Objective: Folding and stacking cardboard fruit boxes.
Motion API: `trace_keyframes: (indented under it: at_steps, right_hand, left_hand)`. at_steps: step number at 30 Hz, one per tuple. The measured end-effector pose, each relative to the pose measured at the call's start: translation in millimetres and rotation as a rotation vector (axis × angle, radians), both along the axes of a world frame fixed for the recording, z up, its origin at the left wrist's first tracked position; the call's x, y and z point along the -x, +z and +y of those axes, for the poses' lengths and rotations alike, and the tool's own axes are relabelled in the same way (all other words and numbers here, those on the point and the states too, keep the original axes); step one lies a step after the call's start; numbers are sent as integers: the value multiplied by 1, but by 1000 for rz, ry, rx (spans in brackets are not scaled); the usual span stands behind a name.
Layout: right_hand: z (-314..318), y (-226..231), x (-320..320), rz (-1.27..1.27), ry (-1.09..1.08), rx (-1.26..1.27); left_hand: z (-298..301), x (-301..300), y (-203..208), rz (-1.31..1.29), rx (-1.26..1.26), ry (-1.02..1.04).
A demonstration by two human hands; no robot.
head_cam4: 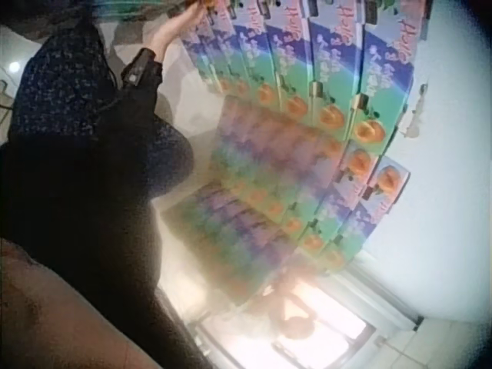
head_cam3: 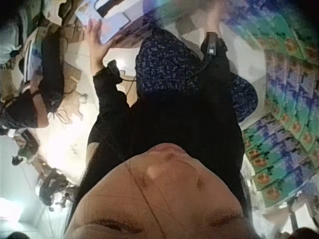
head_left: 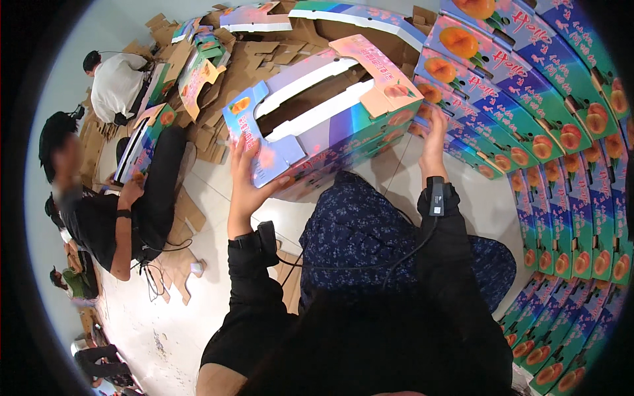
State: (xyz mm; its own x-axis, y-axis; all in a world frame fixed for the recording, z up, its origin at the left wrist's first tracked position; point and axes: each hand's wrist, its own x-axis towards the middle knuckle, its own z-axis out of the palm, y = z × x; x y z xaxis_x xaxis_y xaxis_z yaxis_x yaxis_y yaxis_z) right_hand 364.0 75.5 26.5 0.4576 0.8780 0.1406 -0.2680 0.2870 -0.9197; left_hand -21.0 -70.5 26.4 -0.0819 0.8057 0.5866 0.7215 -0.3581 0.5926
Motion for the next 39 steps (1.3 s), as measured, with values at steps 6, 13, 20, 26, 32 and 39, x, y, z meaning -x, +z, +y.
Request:
trace_keyframes:
  at_steps: [6,13,20,26,32,39]
  right_hand:
    - [24,-25,4,-299,188,39]
    - [18,-55,-2,-216,221,125]
    - [65,-118,-32,-401,-127,181]
    - [4,-101,19,-786,-148,312]
    - [-40,-85,41,-1366,138,-113]
    - [-64,-74,66,-1691,280,-73]
  left_hand:
    - [18,-17,-14,8,22,-59]
    - [27,-18,-34,-6,100,-66]
    - [46,-35,-37,-11,132,-129]
    - [20,-27,-25,392,647,106]
    - [24,-56,-45,471,284,-9]
    - [12,-79,-65,610,333,-13]
